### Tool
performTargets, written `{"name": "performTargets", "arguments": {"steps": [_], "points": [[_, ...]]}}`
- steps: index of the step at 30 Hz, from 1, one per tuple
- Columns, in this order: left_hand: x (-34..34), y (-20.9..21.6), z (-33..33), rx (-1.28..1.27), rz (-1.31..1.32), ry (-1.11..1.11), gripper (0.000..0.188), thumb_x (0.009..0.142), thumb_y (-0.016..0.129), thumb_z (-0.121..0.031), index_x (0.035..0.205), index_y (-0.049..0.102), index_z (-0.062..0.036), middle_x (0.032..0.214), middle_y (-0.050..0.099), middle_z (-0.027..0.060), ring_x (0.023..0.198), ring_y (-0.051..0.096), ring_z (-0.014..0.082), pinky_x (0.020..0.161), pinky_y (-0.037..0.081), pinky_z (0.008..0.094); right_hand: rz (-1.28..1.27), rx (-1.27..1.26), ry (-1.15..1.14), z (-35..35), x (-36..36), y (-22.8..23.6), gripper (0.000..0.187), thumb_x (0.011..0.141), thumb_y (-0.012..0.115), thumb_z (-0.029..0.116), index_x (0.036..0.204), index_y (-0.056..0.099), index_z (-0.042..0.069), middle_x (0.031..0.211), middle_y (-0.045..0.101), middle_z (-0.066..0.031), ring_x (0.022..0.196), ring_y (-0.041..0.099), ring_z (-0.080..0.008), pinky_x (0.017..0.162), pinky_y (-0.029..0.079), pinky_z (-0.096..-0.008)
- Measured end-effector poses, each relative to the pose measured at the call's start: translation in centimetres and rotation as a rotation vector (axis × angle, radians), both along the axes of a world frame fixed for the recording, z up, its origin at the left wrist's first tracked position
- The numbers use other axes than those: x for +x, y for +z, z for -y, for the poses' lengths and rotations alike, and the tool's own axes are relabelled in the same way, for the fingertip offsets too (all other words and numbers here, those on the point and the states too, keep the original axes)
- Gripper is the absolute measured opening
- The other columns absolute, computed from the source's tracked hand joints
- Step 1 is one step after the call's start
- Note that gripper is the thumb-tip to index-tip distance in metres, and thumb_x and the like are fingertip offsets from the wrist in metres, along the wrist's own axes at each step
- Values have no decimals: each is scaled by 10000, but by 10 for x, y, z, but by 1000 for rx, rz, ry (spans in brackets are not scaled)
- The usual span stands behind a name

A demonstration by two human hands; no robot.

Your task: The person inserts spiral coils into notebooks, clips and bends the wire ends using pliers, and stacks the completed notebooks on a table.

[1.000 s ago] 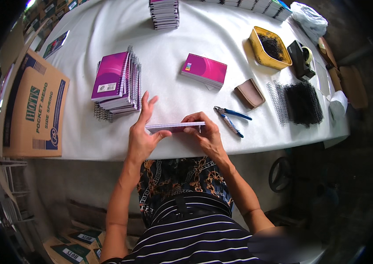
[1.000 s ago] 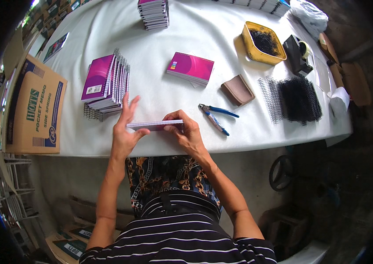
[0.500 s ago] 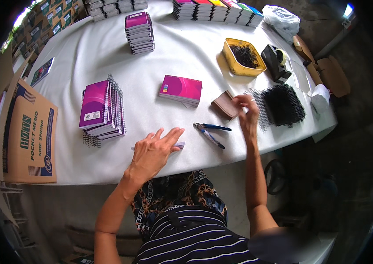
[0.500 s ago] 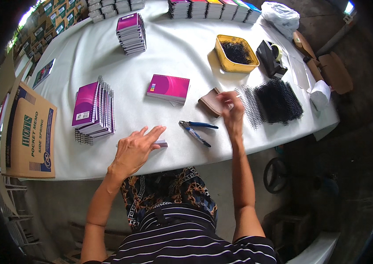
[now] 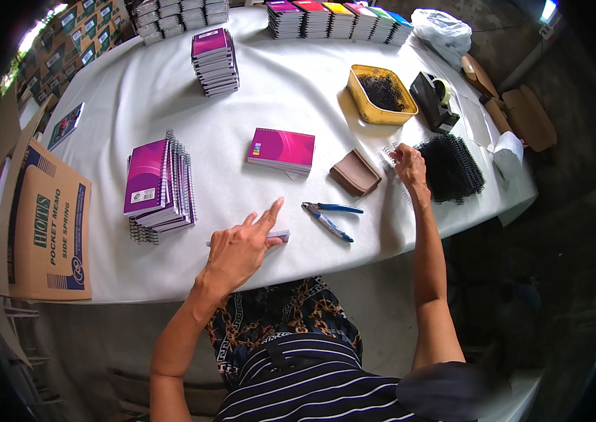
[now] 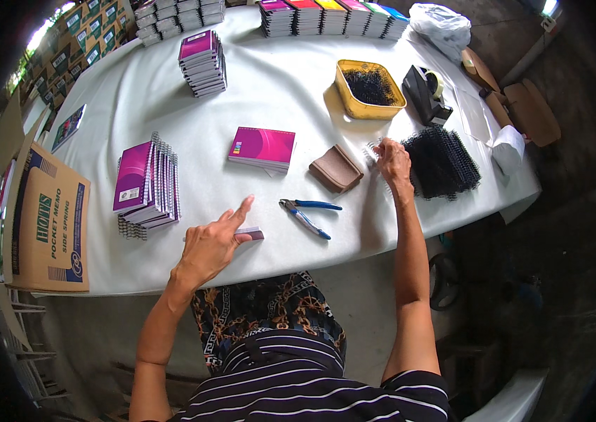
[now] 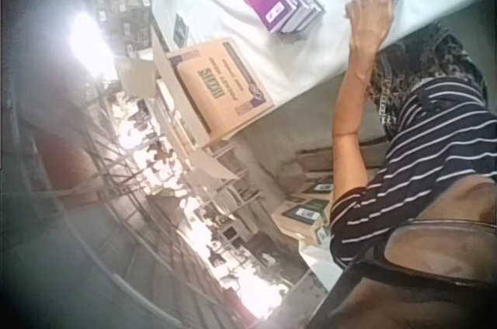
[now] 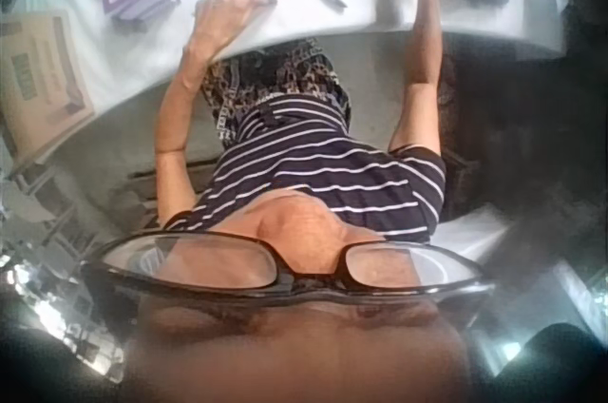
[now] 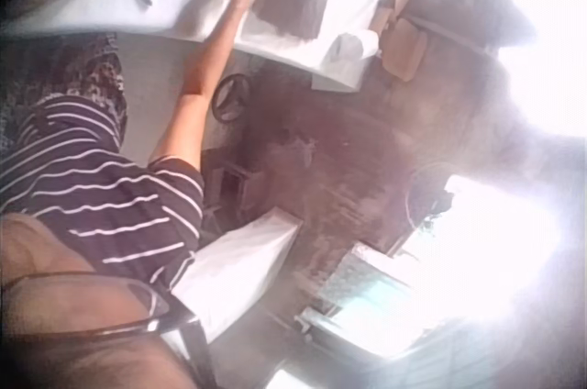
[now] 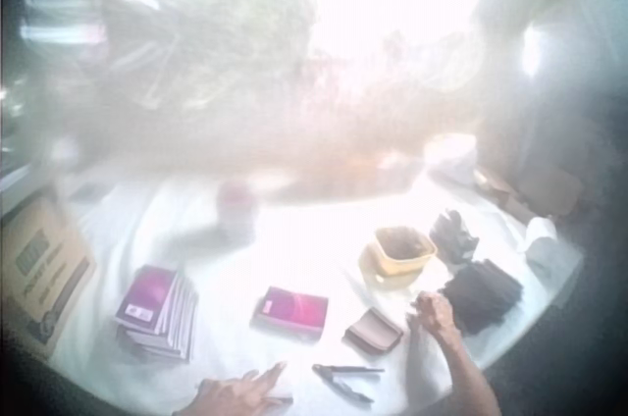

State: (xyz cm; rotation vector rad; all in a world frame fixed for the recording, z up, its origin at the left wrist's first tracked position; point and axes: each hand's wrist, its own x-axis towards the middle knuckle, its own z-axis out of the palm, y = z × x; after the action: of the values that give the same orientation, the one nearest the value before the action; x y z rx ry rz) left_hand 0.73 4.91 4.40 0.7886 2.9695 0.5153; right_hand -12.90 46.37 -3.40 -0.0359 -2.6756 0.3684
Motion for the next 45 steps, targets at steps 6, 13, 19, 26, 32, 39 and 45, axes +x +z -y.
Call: {"name": "performTargets", "arguments": {"steps": [6,13,19,26,32,39,45], "points": [[-2,-17,0,27,-123,-14,673,866,635,-422,1464,406,-216,1239,636,127,956,693,324,633,578,414,-133,-25,203,-3,0,17,96,853,629,56,840,550,4,793,627,-186,789,617,-388,715,487,-462],[-4,-19,0,-4,-203,-20,588,884,608,-433,1414,475,-216,1268,636,34,1070,657,318,667,584,409,-11,-102,344,35,24,61,140,862,648,9,998,668,-19,936,687,-169,814,686,-293,741,530,-363],[-3,-15,-2,7,-175,-34,532,923,560,-425,1397,497,-190,1258,638,45,1072,648,331,750,575,419,237,-473,778,163,107,85,186,835,659,-49,1004,671,28,902,620,-107,791,643,-227,717,523,-337],[-10,-17,-1,-100,-290,-113,539,937,540,-416,1408,483,-161,1266,628,74,1152,596,337,907,507,471,341,-575,813,188,111,67,136,849,680,20,985,669,27,882,584,-97,782,629,-222,688,505,-377],[-11,-22,-2,-14,-251,-63,549,913,582,-391,1418,472,-208,1261,629,45,1116,619,353,888,529,484,423,-514,893,184,104,70,117,855,674,36,970,658,22,893,580,-110,801,620,-245,697,502,-381],[-10,-19,-4,-36,-186,-13,540,915,589,-384,1415,479,-214,1242,648,28,1077,644,344,797,570,428,370,-337,816,191,110,78,146,884,628,71,1009,581,14,920,594,-138,829,626,-324,717,501,-429],[-10,-24,-1,-35,-242,-16,568,904,619,-351,1432,455,-221,1244,643,45,1053,649,347,788,570,423,310,-197,771,202,118,89,169,892,620,111,1000,520,27,931,583,-144,843,624,-345,713,504,-438]]}}
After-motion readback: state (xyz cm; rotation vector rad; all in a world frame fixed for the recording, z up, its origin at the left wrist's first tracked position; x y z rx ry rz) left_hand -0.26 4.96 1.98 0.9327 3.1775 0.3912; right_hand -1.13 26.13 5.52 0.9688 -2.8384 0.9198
